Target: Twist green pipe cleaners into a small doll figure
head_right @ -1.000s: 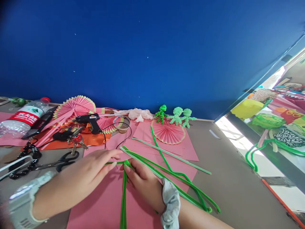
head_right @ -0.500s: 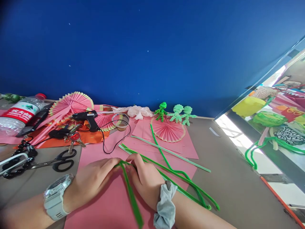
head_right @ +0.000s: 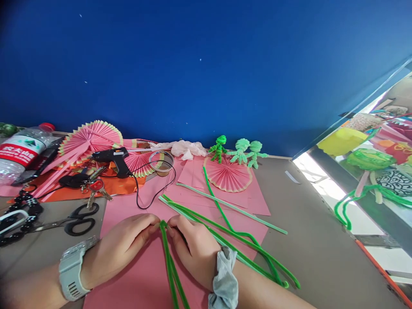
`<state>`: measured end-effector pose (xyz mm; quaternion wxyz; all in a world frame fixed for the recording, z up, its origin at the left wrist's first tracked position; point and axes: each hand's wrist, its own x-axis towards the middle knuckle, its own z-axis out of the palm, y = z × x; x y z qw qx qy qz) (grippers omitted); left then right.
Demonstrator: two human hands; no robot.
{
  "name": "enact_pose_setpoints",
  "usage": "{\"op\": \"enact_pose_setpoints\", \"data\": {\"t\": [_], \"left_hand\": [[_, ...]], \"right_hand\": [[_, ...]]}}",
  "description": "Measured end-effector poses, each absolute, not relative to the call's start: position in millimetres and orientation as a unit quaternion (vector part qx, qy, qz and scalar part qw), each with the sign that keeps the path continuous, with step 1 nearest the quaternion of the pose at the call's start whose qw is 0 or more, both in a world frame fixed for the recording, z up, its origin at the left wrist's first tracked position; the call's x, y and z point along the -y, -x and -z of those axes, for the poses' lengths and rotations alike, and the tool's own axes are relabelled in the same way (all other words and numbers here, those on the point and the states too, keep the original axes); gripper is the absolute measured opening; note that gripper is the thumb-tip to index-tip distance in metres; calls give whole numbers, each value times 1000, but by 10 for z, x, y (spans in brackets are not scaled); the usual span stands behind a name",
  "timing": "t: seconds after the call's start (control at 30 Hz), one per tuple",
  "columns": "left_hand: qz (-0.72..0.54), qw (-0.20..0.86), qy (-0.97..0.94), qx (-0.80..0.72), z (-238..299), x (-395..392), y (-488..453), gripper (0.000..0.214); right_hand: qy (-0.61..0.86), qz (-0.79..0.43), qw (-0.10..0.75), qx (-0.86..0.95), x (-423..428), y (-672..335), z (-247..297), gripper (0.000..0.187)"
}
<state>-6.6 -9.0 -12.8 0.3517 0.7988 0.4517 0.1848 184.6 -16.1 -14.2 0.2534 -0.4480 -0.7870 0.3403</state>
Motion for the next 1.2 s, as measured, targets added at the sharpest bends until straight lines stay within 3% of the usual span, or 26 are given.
{"op": "enact_pose_setpoints", "data": {"t": [0.2,0.47,0.67,1.2], "left_hand": [[-163,358,-801,-451,133,60,47,21],[-143,371,-817,-418,132,63,57,19],[-150,402,-821,-377,94,37,63,20],[-150,346,-839,-393,156,59,70,18]], "right_hand": [[434,-318,184,823,125,-1867,134,11],[382,-164,125,901,113,-1886,161,12],[334,-135,117,926,68,-1898,141,13],[327,-158,148,920,80,-1904,178,17]]}}
